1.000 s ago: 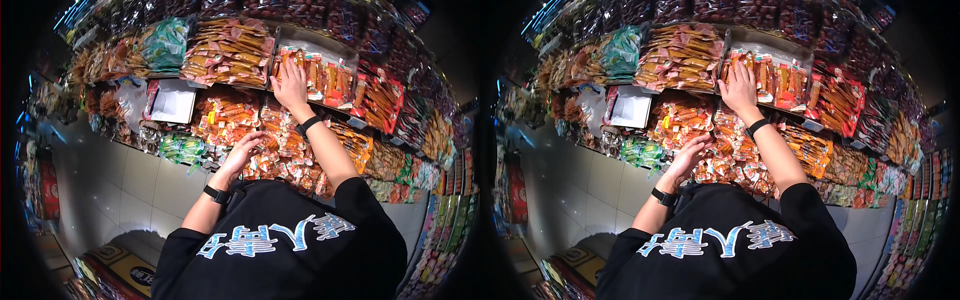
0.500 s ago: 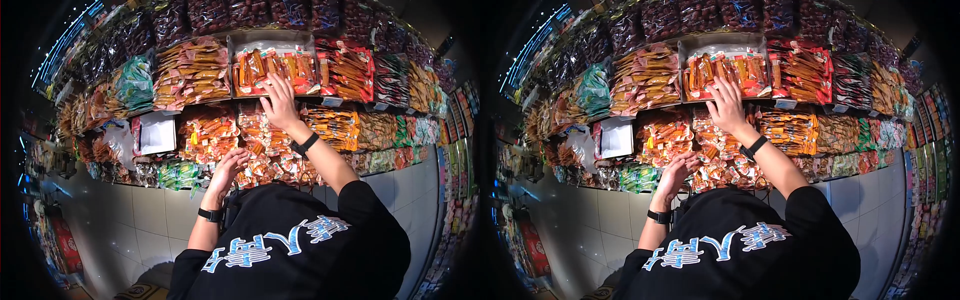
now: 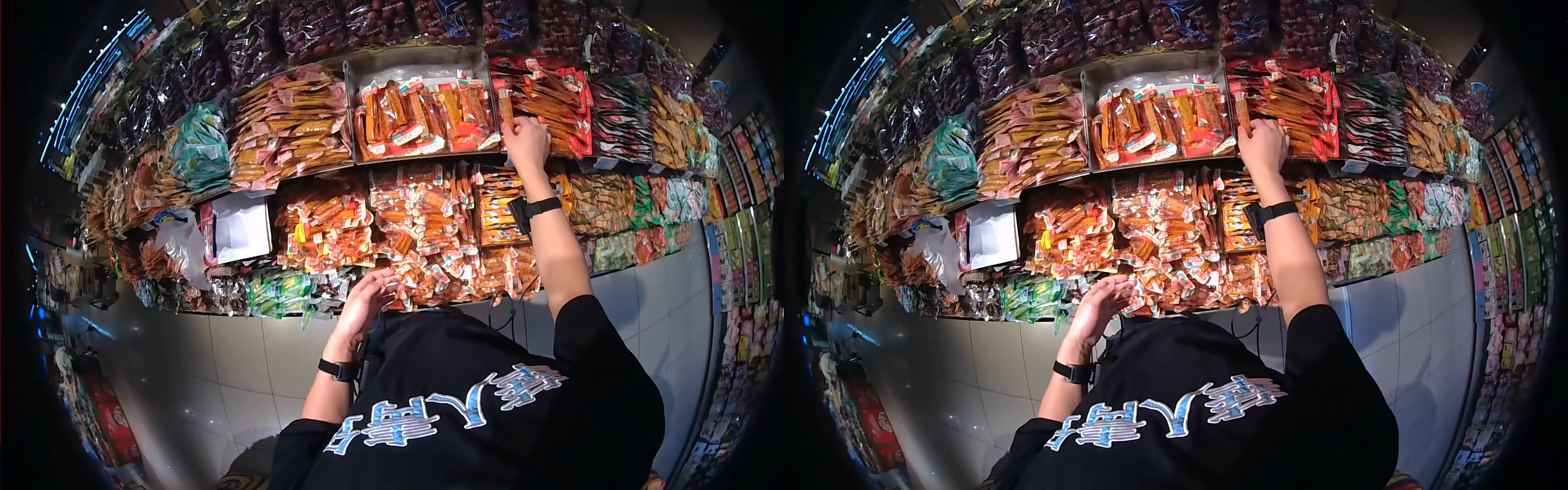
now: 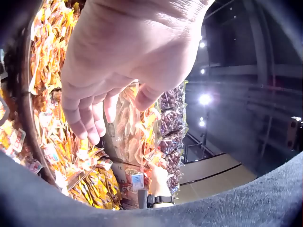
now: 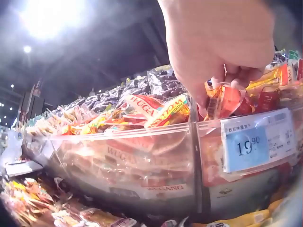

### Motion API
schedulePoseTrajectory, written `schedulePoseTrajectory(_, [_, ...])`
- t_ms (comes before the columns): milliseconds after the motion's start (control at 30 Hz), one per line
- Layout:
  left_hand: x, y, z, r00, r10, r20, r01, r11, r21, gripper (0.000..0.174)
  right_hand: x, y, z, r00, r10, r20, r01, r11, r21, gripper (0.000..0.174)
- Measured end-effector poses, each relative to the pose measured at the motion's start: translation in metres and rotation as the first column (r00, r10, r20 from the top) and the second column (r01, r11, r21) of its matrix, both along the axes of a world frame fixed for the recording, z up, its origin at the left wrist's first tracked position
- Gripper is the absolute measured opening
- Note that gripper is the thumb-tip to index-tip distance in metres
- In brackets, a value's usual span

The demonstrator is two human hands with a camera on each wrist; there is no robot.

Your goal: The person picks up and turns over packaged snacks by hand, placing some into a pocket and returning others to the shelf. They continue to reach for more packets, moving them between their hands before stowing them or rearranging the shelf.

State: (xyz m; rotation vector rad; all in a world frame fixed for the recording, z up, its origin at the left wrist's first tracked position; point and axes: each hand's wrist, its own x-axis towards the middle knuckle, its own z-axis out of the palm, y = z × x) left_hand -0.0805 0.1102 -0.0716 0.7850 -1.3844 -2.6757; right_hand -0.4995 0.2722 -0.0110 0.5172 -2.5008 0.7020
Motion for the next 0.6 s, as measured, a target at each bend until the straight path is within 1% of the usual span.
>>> schedulePoseTrajectory(33, [0.001,0.001,0.002,1.000,-0.005,-0.002,0.005,1.000,0.006,0.041,0.001,-0.003,0.003,1.000,0.001,0.012,-0.001,0.999,-0.033,0.026])
schedulePoseTrajectory(67, [0.002,0.002,0.001,1.000,-0.001,-0.003,0.001,1.000,0.029,0.040,0.003,-0.004,0.006,0.997,-0.005,-0.073,-0.003,0.993,-0.116,0.023])
schedulePoseTrajectory(100, [0.005,0.002,0.002,1.000,0.005,-0.001,-0.004,0.999,0.049,0.039,0.009,-0.008,0.011,0.996,0.010,-0.086,-0.033,0.963,-0.267,0.018])
schedulePoseTrajectory(167, [0.011,0.002,-0.003,0.999,0.027,0.018,-0.028,0.998,0.063,0.038,0.020,-0.020,0.021,0.970,0.052,-0.239,-0.140,0.919,-0.368,0.016])
schedulePoseTrajectory(233, [0.015,0.001,0.000,0.997,0.062,0.039,-0.064,0.997,0.039,0.038,0.032,-0.037,0.030,0.929,0.160,-0.333,-0.269,0.910,-0.315,0.019])
schedulePoseTrajectory(267, [0.016,0.000,0.002,0.996,0.077,0.050,-0.078,0.997,0.024,0.038,0.043,-0.048,0.032,0.932,0.180,-0.315,-0.263,0.933,-0.246,0.023])
schedulePoseTrajectory(300, [0.017,0.000,0.002,0.995,0.087,0.039,-0.088,0.996,0.022,0.039,0.052,-0.059,0.031,0.958,0.224,-0.179,-0.250,0.958,-0.138,0.028])
schedulePoseTrajectory(367, [0.018,-0.002,0.002,0.994,0.110,0.015,-0.110,0.994,0.017,0.039,0.066,-0.082,0.021,0.938,0.297,-0.178,-0.304,0.953,-0.014,0.032])
schedulePoseTrajectory(433, [0.020,-0.003,0.001,0.992,0.121,0.029,-0.121,0.993,0.014,0.039,0.082,-0.094,0.021,0.931,0.332,-0.154,-0.319,0.942,0.101,0.041])
schedulePoseTrajectory(500, [0.026,-0.001,0.006,0.988,0.139,0.064,-0.139,0.990,0.002,0.039,0.090,-0.104,0.011,0.926,0.341,-0.161,-0.325,0.938,0.120,0.059])
schedulePoseTrajectory(600, [0.035,-0.002,0.004,0.984,0.160,0.073,-0.161,0.987,0.002,0.039,0.093,-0.109,0.003,0.919,0.364,-0.153,-0.344,0.928,0.144,0.060])
